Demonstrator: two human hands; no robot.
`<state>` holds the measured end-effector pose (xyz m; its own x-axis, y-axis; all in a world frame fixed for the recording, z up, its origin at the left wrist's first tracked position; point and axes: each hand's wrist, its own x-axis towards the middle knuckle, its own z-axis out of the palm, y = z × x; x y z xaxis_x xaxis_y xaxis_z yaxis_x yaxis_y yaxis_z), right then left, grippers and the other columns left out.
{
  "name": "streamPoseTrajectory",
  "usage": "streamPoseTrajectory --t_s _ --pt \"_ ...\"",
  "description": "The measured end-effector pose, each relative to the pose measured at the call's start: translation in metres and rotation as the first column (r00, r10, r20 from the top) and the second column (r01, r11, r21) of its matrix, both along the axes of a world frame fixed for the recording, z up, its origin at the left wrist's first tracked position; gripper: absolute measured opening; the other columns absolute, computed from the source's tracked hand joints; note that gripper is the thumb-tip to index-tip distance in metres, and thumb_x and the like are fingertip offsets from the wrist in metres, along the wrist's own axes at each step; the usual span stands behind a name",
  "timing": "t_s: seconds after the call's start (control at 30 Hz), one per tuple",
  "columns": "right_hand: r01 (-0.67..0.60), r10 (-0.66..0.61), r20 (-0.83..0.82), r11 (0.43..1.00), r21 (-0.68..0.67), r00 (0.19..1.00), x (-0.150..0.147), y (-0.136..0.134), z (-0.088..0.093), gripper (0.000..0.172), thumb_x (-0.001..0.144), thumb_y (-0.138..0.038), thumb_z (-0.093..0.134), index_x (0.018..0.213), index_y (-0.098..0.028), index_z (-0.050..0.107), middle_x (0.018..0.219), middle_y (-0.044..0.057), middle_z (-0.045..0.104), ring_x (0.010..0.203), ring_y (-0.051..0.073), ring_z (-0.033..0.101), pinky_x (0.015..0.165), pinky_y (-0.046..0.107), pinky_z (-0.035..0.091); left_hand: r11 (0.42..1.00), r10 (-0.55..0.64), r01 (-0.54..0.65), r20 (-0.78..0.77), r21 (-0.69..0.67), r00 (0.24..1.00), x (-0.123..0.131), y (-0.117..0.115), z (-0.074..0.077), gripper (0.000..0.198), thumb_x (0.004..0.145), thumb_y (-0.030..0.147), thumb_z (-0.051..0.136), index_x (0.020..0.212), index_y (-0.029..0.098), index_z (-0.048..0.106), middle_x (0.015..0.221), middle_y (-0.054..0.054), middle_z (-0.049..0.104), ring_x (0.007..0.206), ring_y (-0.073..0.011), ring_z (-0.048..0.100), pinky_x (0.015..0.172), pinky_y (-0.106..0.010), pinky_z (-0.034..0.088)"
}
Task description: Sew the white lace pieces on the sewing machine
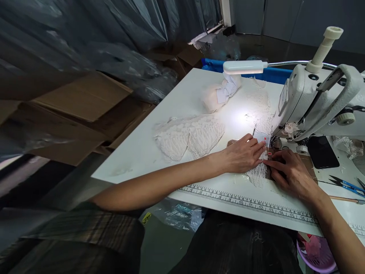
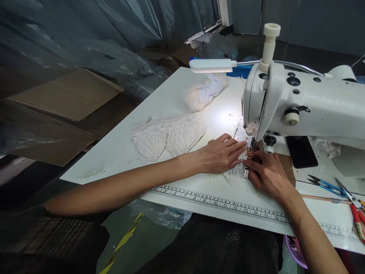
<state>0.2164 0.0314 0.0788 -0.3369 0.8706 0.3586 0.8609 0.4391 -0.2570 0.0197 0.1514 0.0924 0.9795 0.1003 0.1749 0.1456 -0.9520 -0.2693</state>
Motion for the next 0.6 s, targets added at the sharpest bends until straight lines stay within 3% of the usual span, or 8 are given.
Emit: streamPoseTrajectory --t_s 0.3,0.6 --pt "0.028 -0.025 -0.051 0.998 0.063 0.998 0.001 0.004 0.0 0.029 0.093 -0.02 0.051 0.113 -0.021 0.072 0.102 0.012 0.064 0.09 0.022 0.061 0.074 0.038 0.055 0.953 0.035 -0.018 0.051 -0.304 0.998 0.007 0.011 -0.001 0.044 0.104 0.037 0.034 0.131 0.009 0.055 0.143 -0.017 0.053 0.123 -0.0273 0.054 0.108 -0.047 0.03" --pt "0.051 -0.049 -0.035 0.996 0.069 0.998 -0.003 0.006 0.002 0.029 0.092 -0.019 0.05 0.11 -0.021 0.073 0.098 0.011 0.065 0.088 0.022 0.06 0.075 0.04 0.055 0.939 0.005 0.031 0.104 -0.344 0.995 0.003 0.013 -0.008 0.044 0.103 0.035 0.037 0.135 0.008 0.051 0.145 -0.019 0.049 0.129 -0.0297 0.051 0.112 -0.053 0.025"
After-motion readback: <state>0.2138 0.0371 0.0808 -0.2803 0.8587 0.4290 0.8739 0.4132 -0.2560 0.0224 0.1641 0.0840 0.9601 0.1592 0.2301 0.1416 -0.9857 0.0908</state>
